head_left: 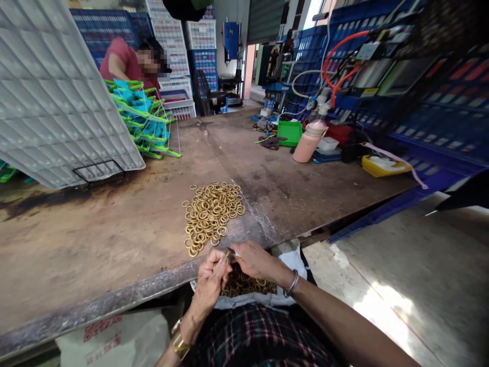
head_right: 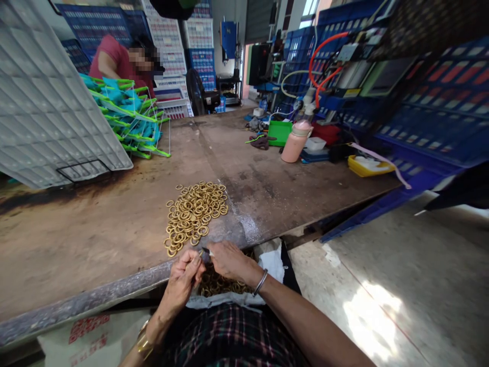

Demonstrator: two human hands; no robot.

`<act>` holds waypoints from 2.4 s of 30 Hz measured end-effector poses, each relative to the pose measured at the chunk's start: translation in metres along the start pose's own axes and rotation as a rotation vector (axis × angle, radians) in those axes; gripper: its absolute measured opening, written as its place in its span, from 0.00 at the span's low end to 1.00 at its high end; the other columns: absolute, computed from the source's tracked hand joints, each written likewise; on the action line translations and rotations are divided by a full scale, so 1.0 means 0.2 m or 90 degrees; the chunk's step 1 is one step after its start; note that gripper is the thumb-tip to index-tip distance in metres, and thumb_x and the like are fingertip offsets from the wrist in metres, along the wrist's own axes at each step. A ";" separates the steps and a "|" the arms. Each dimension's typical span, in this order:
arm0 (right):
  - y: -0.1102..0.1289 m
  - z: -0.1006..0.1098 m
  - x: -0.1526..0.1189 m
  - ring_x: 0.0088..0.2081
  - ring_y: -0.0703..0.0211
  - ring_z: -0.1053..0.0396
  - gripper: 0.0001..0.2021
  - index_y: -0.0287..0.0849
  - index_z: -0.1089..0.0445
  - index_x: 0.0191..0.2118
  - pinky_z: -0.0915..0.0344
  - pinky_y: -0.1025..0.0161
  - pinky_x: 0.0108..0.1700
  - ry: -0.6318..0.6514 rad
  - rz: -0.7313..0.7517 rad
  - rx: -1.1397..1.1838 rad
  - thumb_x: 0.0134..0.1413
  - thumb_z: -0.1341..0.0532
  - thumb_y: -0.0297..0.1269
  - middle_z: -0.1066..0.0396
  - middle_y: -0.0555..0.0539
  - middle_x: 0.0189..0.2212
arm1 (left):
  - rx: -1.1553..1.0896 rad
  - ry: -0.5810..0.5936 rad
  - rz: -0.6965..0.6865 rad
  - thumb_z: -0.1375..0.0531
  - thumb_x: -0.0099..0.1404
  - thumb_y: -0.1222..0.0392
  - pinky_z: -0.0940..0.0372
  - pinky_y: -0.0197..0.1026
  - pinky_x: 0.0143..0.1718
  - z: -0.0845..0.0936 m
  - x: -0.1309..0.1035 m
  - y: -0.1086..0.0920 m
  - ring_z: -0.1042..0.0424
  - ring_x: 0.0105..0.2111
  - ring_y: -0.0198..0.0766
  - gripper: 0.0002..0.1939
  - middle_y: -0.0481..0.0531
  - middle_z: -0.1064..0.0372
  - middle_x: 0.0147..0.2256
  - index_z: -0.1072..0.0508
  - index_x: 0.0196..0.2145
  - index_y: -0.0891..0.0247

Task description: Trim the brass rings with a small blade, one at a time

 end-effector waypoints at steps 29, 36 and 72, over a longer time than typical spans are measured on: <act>-0.07 0.06 0.25 0.31 0.63 0.35 0.09 0.43 0.40 0.40 0.48 0.69 0.31 -0.153 -0.127 0.044 0.53 0.49 0.30 0.30 0.49 0.31 | -0.436 -0.152 0.168 0.33 0.46 0.62 0.43 0.27 0.17 0.10 0.10 0.00 0.29 0.24 0.32 0.14 0.48 0.31 0.26 0.33 0.30 0.65; 0.00 0.09 0.20 0.28 0.65 0.39 0.06 0.42 0.38 0.33 0.46 0.69 0.32 -0.184 -0.033 0.181 0.50 0.49 0.28 0.36 0.52 0.26 | -0.271 -0.149 0.081 0.36 0.49 0.52 0.48 0.26 0.11 0.07 0.15 -0.04 0.37 0.17 0.27 0.19 0.43 0.37 0.21 0.35 0.36 0.64; 0.05 0.05 0.11 0.28 0.62 0.37 0.08 0.40 0.38 0.36 0.52 0.66 0.29 -0.055 -0.014 -0.035 0.47 0.48 0.27 0.32 0.47 0.28 | -0.061 -0.072 0.015 0.44 0.57 0.46 0.51 0.28 0.14 0.05 0.11 -0.06 0.49 0.14 0.24 0.16 0.40 0.45 0.18 0.38 0.26 0.63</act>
Point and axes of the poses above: each hand's wrist, its own x-axis towards the middle knuckle, its own z-axis out of the back of the hand, y = z × x, the point moved 4 cm from there along x, towards the middle knuckle
